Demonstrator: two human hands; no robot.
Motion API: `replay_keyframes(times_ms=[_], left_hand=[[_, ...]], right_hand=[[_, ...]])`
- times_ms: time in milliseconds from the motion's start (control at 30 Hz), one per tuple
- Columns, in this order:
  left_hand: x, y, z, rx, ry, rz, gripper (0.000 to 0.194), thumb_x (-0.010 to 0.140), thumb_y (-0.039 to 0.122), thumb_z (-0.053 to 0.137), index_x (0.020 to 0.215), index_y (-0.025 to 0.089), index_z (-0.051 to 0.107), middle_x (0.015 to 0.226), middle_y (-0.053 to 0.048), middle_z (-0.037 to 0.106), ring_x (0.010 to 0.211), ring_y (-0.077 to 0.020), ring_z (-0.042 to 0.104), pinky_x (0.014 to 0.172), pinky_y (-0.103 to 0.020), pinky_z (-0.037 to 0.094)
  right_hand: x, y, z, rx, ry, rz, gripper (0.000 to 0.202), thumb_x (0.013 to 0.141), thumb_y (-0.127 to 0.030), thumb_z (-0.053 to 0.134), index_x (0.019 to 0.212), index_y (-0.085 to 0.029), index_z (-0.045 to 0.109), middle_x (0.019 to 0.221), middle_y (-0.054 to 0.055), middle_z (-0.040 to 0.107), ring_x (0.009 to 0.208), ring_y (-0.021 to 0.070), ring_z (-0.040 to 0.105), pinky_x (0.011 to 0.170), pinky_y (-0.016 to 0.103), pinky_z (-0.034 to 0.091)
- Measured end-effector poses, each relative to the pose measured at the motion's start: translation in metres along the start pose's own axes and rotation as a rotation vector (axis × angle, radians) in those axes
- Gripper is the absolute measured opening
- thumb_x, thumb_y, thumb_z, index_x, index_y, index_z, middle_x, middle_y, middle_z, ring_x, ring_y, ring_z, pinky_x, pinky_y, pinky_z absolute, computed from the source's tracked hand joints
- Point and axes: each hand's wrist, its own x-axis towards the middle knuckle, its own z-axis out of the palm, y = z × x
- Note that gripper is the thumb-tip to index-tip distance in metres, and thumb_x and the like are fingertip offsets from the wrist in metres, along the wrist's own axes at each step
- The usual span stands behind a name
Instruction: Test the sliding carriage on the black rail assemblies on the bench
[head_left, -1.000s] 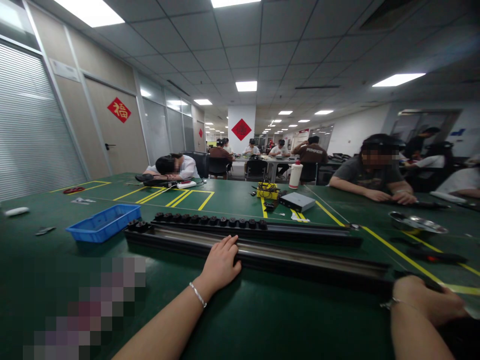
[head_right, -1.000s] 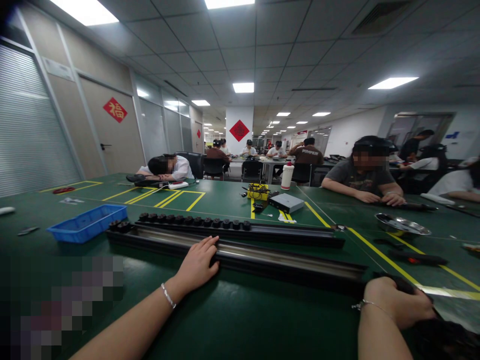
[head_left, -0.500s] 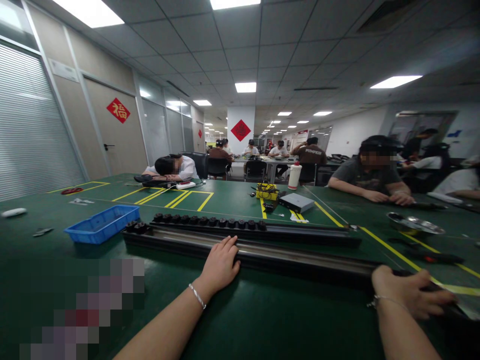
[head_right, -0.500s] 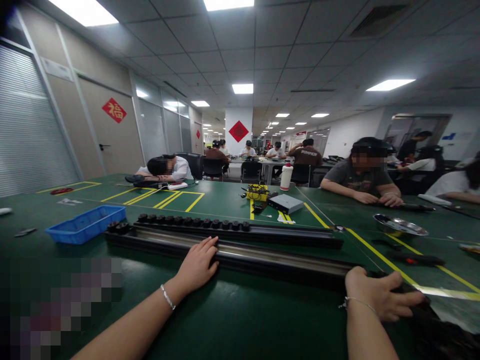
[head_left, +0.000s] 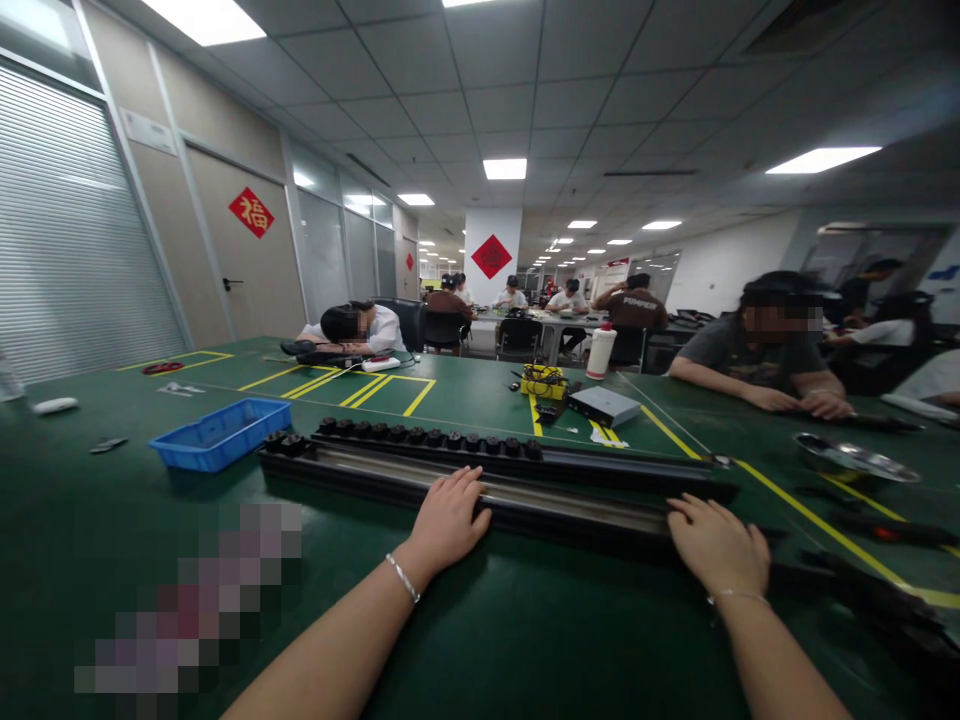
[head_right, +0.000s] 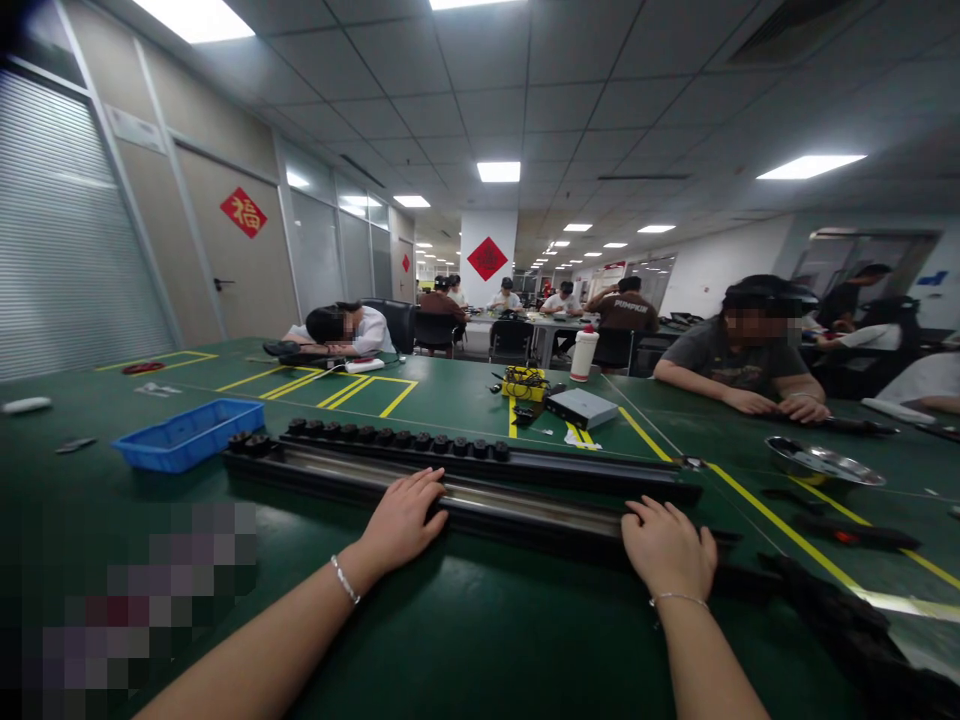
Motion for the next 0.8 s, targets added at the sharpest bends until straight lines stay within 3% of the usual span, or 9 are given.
replay_keyframes(times_ms=[100, 167, 267, 433, 567, 800], left_hand=[[0.005, -0.014, -0.008, 0.030, 0.069, -0.086, 0.030, 0.086, 0.041, 0.045, 0.108, 0.024, 0.058, 0.131, -0.003, 0.053, 0.128, -0.0222, 0.037, 0.103, -0.041, 0.030], [0.007, -0.032, -0.016, 0.100, 0.170, -0.216, 0.032, 0.088, 0.037, 0.041, 0.110, 0.023, 0.058, 0.134, -0.005, 0.050, 0.130, -0.0224, 0.034, 0.106, -0.042, 0.026], [0.004, -0.068, -0.030, 0.253, 0.303, -0.484, 0.040, 0.085, 0.033, 0.042, 0.121, 0.018, 0.053, 0.143, -0.010, 0.037, 0.135, -0.0259, 0.023, 0.109, -0.046, 0.018], [-0.012, -0.120, -0.042, 0.286, 0.331, -0.983, 0.058, 0.081, 0.038, 0.043, 0.131, 0.009, 0.040, 0.146, -0.021, 0.025, 0.135, -0.0359, 0.017, 0.105, -0.054, 0.021], [-0.016, -0.138, -0.042, 0.244, 0.286, -1.056, 0.067, 0.078, 0.042, 0.044, 0.134, 0.006, 0.034, 0.146, -0.026, 0.021, 0.135, -0.0386, 0.015, 0.106, -0.050, 0.020], [-0.018, -0.151, -0.050, 0.224, 0.203, -1.093, 0.066, 0.077, 0.045, 0.041, 0.129, 0.005, 0.041, 0.140, -0.025, 0.033, 0.132, -0.0410, 0.022, 0.105, -0.049, 0.022]], right_hand=[[0.003, 0.003, -0.002, -0.010, -0.041, 0.023, 0.041, 0.077, -0.029, 0.034, 0.104, -0.031, 0.066, 0.124, 0.000, 0.058, 0.118, 0.0230, 0.046, 0.104, 0.049, 0.024], [0.004, -0.001, -0.008, -0.023, -0.076, 0.040, 0.040, 0.077, -0.030, 0.035, 0.101, -0.030, 0.067, 0.120, 0.001, 0.061, 0.116, 0.0238, 0.048, 0.103, 0.050, 0.025], [0.004, -0.008, -0.018, -0.039, -0.118, 0.052, 0.040, 0.075, -0.031, 0.037, 0.099, -0.029, 0.068, 0.115, 0.003, 0.063, 0.111, 0.0245, 0.051, 0.099, 0.048, 0.030], [0.001, -0.013, -0.024, -0.041, -0.104, 0.047, 0.039, 0.076, -0.031, 0.036, 0.098, -0.028, 0.068, 0.114, 0.003, 0.064, 0.108, 0.0247, 0.053, 0.097, 0.046, 0.032], [-0.001, -0.015, -0.028, -0.035, -0.119, 0.054, 0.039, 0.077, -0.032, 0.035, 0.098, -0.028, 0.068, 0.115, 0.003, 0.064, 0.109, 0.0236, 0.052, 0.097, 0.045, 0.031], [-0.002, -0.018, -0.032, -0.038, -0.137, 0.070, 0.041, 0.076, -0.033, 0.035, 0.100, -0.027, 0.068, 0.115, 0.005, 0.063, 0.108, 0.0238, 0.053, 0.096, 0.043, 0.031]])
